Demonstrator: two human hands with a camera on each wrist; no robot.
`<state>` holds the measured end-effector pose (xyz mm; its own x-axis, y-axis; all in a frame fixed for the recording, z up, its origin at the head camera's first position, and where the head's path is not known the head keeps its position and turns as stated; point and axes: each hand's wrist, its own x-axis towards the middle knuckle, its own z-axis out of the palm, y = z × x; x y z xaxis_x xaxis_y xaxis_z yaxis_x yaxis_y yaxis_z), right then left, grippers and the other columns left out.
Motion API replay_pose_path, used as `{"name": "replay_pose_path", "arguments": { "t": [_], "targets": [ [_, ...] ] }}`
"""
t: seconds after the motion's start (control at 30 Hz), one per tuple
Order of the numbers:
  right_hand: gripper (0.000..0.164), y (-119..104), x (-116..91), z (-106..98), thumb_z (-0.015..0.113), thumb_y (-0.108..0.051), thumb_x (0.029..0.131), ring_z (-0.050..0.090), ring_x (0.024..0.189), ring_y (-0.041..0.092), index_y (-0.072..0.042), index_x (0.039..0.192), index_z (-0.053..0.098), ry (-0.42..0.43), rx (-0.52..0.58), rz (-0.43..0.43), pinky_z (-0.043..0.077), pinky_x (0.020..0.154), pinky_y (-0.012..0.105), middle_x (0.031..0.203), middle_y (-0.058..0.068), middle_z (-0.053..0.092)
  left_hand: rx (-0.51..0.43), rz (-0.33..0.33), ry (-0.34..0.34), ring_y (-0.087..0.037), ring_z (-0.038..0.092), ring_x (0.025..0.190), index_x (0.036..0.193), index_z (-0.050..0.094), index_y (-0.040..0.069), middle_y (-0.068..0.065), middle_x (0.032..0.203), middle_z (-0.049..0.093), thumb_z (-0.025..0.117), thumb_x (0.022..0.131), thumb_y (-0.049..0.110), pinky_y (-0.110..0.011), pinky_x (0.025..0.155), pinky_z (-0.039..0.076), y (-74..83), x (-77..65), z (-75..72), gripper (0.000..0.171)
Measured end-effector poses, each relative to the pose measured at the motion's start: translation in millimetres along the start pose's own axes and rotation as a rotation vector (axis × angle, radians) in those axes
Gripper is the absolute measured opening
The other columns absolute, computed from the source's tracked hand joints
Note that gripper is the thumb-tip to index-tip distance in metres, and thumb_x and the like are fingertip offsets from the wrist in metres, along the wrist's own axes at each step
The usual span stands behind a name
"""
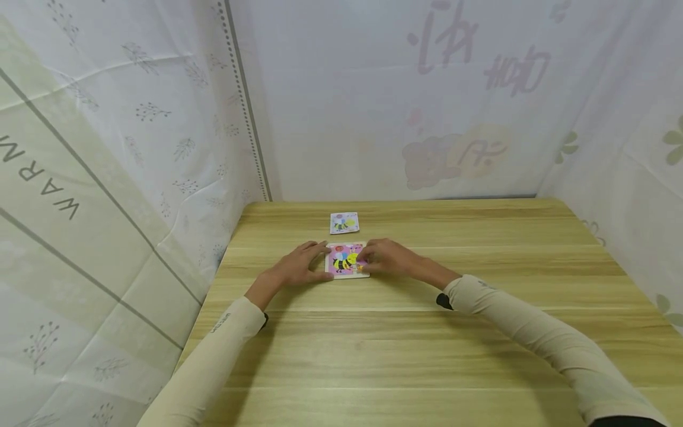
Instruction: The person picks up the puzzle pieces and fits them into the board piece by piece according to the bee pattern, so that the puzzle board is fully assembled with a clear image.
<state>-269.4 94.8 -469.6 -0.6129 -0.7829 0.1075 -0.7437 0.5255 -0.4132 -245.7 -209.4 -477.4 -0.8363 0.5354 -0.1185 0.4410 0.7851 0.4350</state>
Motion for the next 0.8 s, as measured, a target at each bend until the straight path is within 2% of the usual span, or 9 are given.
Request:
{"name": "replay_pose_path", "arguments": {
  "t": [0.37, 0.8],
  "targets": [
    [0.026, 2.3, 3.9, 7.8, 0.079, -0.026, 0.096, 0.064, 0.092, 0.010, -0.008, 0.115, 0.079, -0.008, 0.032, 0.011, 0.055, 0.081, 0.028, 0.108, 0.004, 0.072, -0.002, 0.007, 0.003, -0.035, 0.024, 0.156, 0.159, 0.044, 0.021, -0.007, 0.170, 0.028, 0.068, 0.093, 0.065, -0.061, 0.121, 0.028, -2.1, 3.7, 2.7, 0.083],
    [0.026, 2.9, 4.9, 6.5, 0.078, -0.025, 0.097, 0.065, 0.098, 0.012, -0.009, 0.117, 0.079, -0.053, 0.049, 0.002, 0.055, 0.087, 0.030, 0.111, 0.004, 0.072, 0.007, 0.000, 0.003, -0.037, 0.024, 0.155, 0.160, 0.042, 0.020, -0.011, 0.169, 0.029, 0.067, 0.093, 0.066, -0.062, 0.120, 0.028, -1.7, 1.4, 1.4, 0.084]
  ]
}}
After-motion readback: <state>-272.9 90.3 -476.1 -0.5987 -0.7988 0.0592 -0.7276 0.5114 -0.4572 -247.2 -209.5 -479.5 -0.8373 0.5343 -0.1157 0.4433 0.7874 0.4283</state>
